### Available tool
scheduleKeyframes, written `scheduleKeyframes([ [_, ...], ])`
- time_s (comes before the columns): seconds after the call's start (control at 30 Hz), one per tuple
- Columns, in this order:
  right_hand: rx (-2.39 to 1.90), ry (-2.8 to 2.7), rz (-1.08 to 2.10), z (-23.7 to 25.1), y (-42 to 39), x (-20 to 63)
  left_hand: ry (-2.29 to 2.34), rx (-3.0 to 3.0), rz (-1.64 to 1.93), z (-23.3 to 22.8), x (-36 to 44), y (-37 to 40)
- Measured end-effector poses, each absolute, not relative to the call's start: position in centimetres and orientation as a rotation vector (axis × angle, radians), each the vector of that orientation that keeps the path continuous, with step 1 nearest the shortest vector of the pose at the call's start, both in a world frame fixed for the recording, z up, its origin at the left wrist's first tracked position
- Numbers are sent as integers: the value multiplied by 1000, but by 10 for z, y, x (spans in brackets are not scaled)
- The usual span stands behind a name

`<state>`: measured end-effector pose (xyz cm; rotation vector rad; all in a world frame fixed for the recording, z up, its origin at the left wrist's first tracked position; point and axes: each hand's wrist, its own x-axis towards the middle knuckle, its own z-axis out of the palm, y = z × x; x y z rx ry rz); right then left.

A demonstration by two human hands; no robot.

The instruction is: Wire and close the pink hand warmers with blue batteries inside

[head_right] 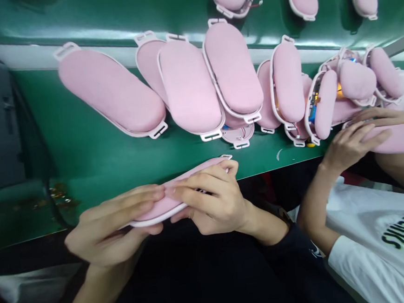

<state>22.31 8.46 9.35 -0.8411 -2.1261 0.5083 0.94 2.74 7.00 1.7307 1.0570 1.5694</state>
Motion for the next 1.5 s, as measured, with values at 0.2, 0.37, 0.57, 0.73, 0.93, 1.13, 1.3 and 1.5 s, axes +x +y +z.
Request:
scheduleKeyframes([
  [0.2, -850, -2054, 521, 85, 76, 229, 1264, 1894, 1450, 80, 18, 12],
  [0.37, -672, -2256, 577, 85, 97, 240, 1374, 1926, 1337, 78, 0, 8],
  [0.57, -673, -2244, 575, 83, 105, 242, 1517, 2176, 1118, 84, 1, 13],
  [0.73, -751, -2230, 552, 81, 95, 234, 1545, 2130, 1291, 73, 19, 14],
  [0.93, -735, -2360, 496, 83, 103, 243, 1441, 2204, 1352, 69, 9, 19],
  [1.13, -675, -2458, 514, 122, 116, 271, 1471, 2114, 1711, 42, -3, 31],
  [1.3, -979, -2130, -107, 187, 196, 261, 1597, 1654, 1988, 3, -3, 32],
  [1.5, -1558, -2354, -210, 204, 362, 168, 1782, 1598, 1660, 2, -10, 20],
])
